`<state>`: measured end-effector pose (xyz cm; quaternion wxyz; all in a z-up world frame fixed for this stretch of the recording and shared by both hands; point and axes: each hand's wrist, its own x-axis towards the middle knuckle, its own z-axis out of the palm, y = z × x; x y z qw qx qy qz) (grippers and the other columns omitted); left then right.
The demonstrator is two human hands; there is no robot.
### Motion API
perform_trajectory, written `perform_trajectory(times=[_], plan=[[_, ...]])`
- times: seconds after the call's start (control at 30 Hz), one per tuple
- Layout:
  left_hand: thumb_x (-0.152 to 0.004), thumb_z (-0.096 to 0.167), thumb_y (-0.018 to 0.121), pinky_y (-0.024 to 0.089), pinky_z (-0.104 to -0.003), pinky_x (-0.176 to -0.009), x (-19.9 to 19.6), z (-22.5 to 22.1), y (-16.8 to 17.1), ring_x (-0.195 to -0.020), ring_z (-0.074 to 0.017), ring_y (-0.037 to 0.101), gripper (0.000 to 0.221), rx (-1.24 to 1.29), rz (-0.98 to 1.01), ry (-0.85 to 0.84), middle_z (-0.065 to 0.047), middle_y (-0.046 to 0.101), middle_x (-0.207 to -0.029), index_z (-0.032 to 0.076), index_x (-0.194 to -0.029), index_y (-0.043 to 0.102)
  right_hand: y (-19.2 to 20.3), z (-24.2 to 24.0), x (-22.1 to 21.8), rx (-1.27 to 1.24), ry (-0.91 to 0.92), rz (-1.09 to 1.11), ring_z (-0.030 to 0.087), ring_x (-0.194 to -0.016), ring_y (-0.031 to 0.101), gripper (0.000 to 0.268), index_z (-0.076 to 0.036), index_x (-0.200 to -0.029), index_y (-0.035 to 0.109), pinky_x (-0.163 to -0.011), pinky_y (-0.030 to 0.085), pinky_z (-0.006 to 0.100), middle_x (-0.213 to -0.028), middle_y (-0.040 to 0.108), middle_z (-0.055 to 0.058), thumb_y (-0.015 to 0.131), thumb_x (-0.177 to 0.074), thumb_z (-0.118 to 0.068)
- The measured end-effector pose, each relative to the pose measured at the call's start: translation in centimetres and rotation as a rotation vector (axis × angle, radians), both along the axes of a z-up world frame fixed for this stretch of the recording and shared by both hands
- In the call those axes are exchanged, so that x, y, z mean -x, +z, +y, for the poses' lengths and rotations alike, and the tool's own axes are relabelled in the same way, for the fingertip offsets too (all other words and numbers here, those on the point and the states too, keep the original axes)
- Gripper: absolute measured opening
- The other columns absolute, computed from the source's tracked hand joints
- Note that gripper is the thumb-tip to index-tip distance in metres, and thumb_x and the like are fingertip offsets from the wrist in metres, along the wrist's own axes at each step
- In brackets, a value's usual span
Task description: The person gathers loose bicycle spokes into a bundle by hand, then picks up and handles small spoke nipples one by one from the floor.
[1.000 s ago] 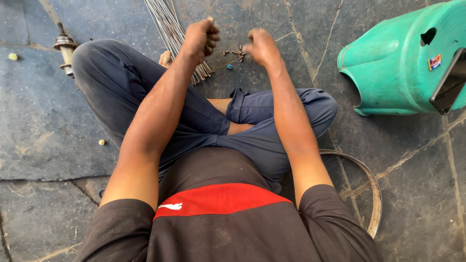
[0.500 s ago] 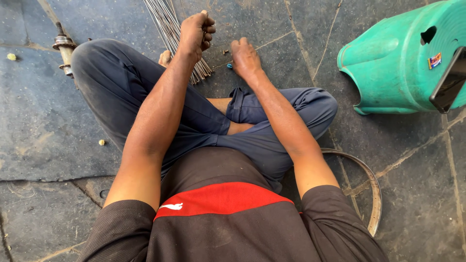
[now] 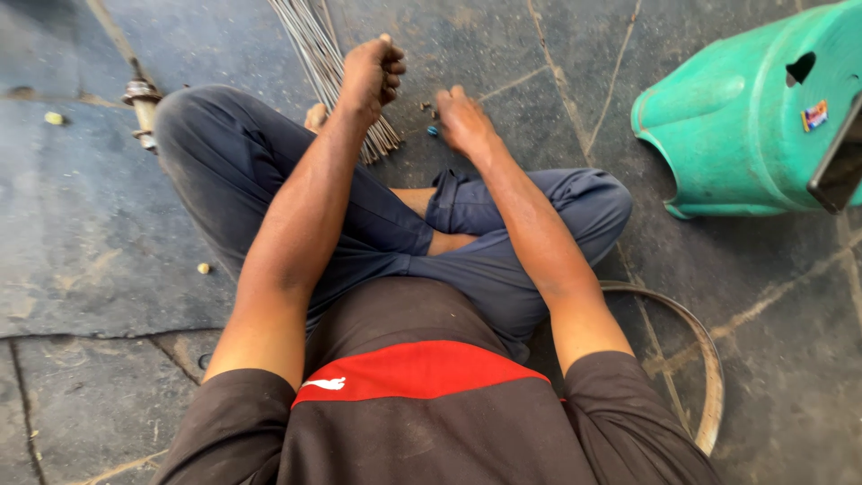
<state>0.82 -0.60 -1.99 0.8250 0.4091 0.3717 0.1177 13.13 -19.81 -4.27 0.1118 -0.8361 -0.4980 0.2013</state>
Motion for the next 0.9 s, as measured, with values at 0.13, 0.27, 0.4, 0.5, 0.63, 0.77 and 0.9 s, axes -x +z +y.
perform_trajectory(times=[0.13, 0.27, 0.4, 0.5, 0.63, 0.77, 0.9], plan=[[-0.103, 0.032, 0.051, 0.037, -0.026, -0.048, -0.3, 0.3, 0.1, -0.055, -0.0086, 0.045, 0.031, 0.086, -0.011, -0.006, -0.001, 0.057, -0.072, 0.005, -0.094, 0.062, -0.4, 0.3, -0.6, -0.058, 0.054, 0.010, 0.051, -0.099, 0.062, 0.018, -0.001, -0.101, 0.063, -0.084, 0.050, 0.056, -0.101, 0.063, 0.028, 0.064, -0.083, 0.001], [-0.103, 0.032, 0.051, 0.036, -0.026, -0.047, -0.5, 0.3, 0.0, -0.054, -0.0089, 0.044, 0.031, 0.146, -0.025, -0.008, -0.001, 0.056, -0.072, 0.004, -0.094, 0.061, 1.1, 0.8, 0.0, 0.064, 0.009, 0.005, 0.051, -0.098, 0.065, 0.015, -0.002, -0.096, 0.065, -0.082, 0.052, 0.057, -0.099, 0.067, 0.029, 0.064, -0.081, -0.003], [-0.103, 0.032, 0.051, 0.038, -0.026, -0.048, -0.4, 0.2, -0.1, -0.055, -0.0087, 0.044, 0.032, 0.127, -0.009, -0.001, -0.002, 0.057, -0.073, 0.003, -0.095, 0.062, 2.2, 1.3, 1.1, 0.078, -0.033, -0.050, 0.052, -0.095, 0.065, 0.016, 0.000, -0.095, 0.064, -0.080, 0.052, 0.057, -0.098, 0.067, 0.030, 0.065, -0.079, -0.004], [-0.103, 0.031, 0.051, 0.038, -0.026, -0.047, -0.5, 0.2, 0.0, -0.054, -0.0087, 0.045, 0.031, 0.137, -0.014, -0.006, -0.002, 0.057, -0.073, 0.004, -0.095, 0.062, 2.7, 1.3, 1.2, 0.098, -0.051, -0.038, 0.050, -0.096, 0.066, 0.015, 0.000, -0.095, 0.064, -0.081, 0.052, 0.056, -0.096, 0.068, 0.029, 0.064, -0.081, -0.005], [-0.103, 0.030, 0.051, 0.038, -0.026, -0.048, -0.4, 0.2, 0.0, -0.055, -0.0090, 0.045, 0.030, 0.143, -0.029, -0.010, -0.002, 0.057, -0.074, 0.004, -0.094, 0.061, 3.2, 1.0, 0.9, 0.093, -0.027, -0.008, 0.049, -0.092, 0.067, 0.015, -0.001, -0.095, 0.064, -0.079, 0.053, 0.055, -0.092, 0.069, 0.028, 0.064, -0.080, -0.004], [-0.104, 0.031, 0.051, 0.039, -0.026, -0.049, -0.4, 0.1, 0.2, -0.057, -0.0092, 0.045, 0.031, 0.121, -0.026, -0.022, -0.002, 0.057, -0.074, 0.004, -0.094, 0.061, 2.7, 0.8, 0.7, 0.083, -0.019, -0.028, 0.048, -0.089, 0.068, 0.012, -0.004, -0.095, 0.065, -0.075, 0.052, 0.056, -0.090, 0.070, 0.026, 0.065, -0.083, -0.003], [-0.104, 0.032, 0.050, 0.039, -0.025, -0.050, -0.1, 0.0, 0.9, -0.058, -0.0091, 0.046, 0.032, 0.110, -0.012, -0.022, -0.002, 0.057, -0.074, 0.004, -0.094, 0.062, 1.4, 0.9, 0.4, 0.109, 0.021, -0.113, 0.046, -0.090, 0.069, 0.012, -0.004, -0.098, 0.066, -0.075, 0.054, 0.054, -0.091, 0.070, 0.026, 0.065, -0.087, -0.002]])
